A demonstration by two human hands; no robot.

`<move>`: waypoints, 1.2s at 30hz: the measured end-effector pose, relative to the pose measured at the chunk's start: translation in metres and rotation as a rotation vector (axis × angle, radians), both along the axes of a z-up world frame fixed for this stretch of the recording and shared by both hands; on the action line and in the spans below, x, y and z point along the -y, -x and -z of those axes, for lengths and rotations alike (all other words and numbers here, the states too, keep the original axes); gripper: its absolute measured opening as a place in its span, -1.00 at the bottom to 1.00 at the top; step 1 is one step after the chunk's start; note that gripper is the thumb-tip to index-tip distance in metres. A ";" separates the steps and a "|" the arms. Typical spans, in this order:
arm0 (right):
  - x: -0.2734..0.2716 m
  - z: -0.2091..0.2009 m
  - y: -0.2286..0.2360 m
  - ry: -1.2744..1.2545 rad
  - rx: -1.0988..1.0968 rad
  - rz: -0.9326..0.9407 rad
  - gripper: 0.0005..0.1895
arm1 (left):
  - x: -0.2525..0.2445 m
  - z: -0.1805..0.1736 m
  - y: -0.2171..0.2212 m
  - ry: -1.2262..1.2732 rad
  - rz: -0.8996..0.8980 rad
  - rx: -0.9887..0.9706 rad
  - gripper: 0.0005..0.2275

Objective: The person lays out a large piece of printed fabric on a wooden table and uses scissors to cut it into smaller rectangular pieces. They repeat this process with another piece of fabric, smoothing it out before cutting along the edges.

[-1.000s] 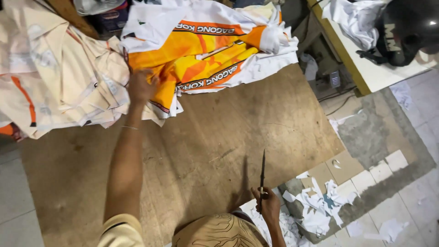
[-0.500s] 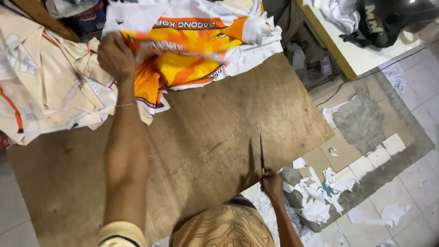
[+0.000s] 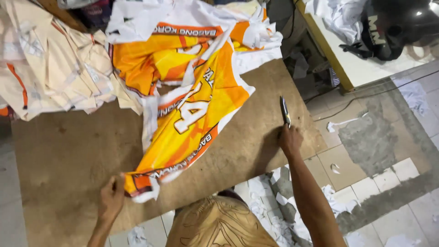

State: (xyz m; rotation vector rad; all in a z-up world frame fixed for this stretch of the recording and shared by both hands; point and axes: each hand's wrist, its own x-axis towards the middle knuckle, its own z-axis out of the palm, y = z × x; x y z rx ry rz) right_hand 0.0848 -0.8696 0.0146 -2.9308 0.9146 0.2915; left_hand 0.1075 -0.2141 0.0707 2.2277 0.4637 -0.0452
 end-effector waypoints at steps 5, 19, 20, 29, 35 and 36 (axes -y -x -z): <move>-0.019 0.009 -0.061 -0.040 0.109 -0.361 -0.71 | -0.045 0.081 0.052 -0.303 0.206 0.047 -0.82; -0.050 -0.027 -0.042 -0.931 0.721 0.244 -0.69 | 0.000 0.034 0.141 0.329 -0.336 0.101 -0.69; -0.069 -0.115 -0.020 -1.310 0.785 0.465 -0.50 | -0.005 -0.003 0.147 0.334 -0.391 0.043 -0.68; -0.095 -0.200 0.116 -0.797 0.953 0.359 -0.74 | -0.021 -0.169 0.122 0.633 -0.251 0.307 -0.59; -0.067 -0.174 -0.109 -0.441 0.722 -0.268 -0.69 | -0.029 -0.159 -0.106 0.521 -0.279 0.547 -0.85; -0.062 -0.181 -0.139 -0.441 0.725 -0.265 -0.69 | -0.025 -0.174 -0.129 0.520 -0.275 0.548 -0.85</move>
